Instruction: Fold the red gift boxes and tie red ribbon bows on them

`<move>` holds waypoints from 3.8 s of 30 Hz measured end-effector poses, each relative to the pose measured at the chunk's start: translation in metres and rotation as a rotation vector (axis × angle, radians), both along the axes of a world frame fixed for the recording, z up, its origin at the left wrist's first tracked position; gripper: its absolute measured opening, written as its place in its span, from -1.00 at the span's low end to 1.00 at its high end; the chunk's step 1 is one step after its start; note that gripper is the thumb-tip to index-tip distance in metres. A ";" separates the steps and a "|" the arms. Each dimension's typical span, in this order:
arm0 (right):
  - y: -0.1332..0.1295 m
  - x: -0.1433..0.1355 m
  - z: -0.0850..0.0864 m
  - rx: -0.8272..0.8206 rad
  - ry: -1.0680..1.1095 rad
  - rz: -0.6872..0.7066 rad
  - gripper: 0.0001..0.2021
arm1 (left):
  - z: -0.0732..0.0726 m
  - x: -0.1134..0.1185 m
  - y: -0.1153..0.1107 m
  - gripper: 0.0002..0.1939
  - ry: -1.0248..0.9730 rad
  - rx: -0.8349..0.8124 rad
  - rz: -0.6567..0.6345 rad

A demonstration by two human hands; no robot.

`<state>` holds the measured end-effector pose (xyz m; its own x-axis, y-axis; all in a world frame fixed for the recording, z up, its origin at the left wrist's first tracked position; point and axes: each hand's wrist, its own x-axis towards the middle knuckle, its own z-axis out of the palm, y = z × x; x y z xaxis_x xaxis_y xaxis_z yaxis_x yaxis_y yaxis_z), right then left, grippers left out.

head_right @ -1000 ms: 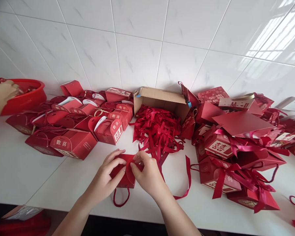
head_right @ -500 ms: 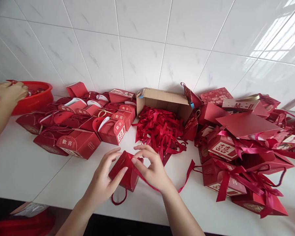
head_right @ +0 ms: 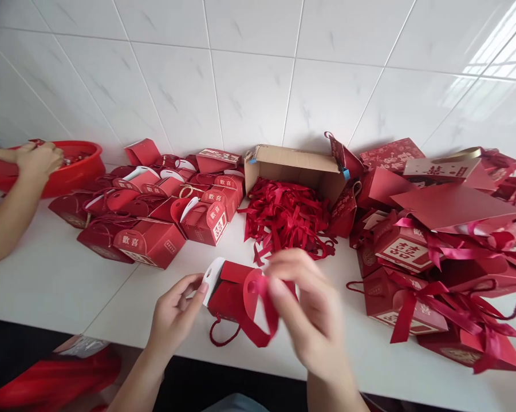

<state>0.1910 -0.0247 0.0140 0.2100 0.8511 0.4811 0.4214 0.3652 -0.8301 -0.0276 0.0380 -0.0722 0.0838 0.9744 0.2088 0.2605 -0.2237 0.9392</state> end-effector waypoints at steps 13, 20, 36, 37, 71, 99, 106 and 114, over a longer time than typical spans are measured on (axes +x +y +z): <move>0.057 -0.049 -0.037 -0.445 -0.374 0.260 -0.70 | -0.011 0.002 -0.004 -0.71 -0.173 -0.128 -0.034; 0.060 -0.050 -0.036 -0.407 -0.416 0.258 -0.75 | -0.008 0.003 -0.007 -0.71 -0.113 -0.129 -0.049; 0.059 -0.047 -0.039 -0.375 -0.386 0.266 -0.80 | 0.011 0.011 0.020 -0.68 0.104 -0.093 -0.208; 0.059 -0.044 -0.040 -0.368 -0.373 0.251 -0.82 | 0.009 0.011 0.020 -0.68 0.176 -0.085 -0.191; -0.008 -0.021 -0.133 -0.439 1.151 0.070 -0.60 | -0.022 -0.015 -0.019 -0.59 -0.024 -0.247 0.053; 0.011 -0.004 -0.119 -0.197 1.332 0.090 -0.85 | -0.018 0.001 0.012 -0.90 -1.237 -0.788 0.092; 0.011 0.004 -0.115 -0.145 1.344 -0.031 -0.86 | -0.010 -0.008 0.027 -0.73 -1.245 -0.655 0.270; 0.008 0.016 -0.113 -0.085 1.402 -0.155 -0.83 | -0.013 -0.013 0.027 -0.81 -1.170 -0.606 0.336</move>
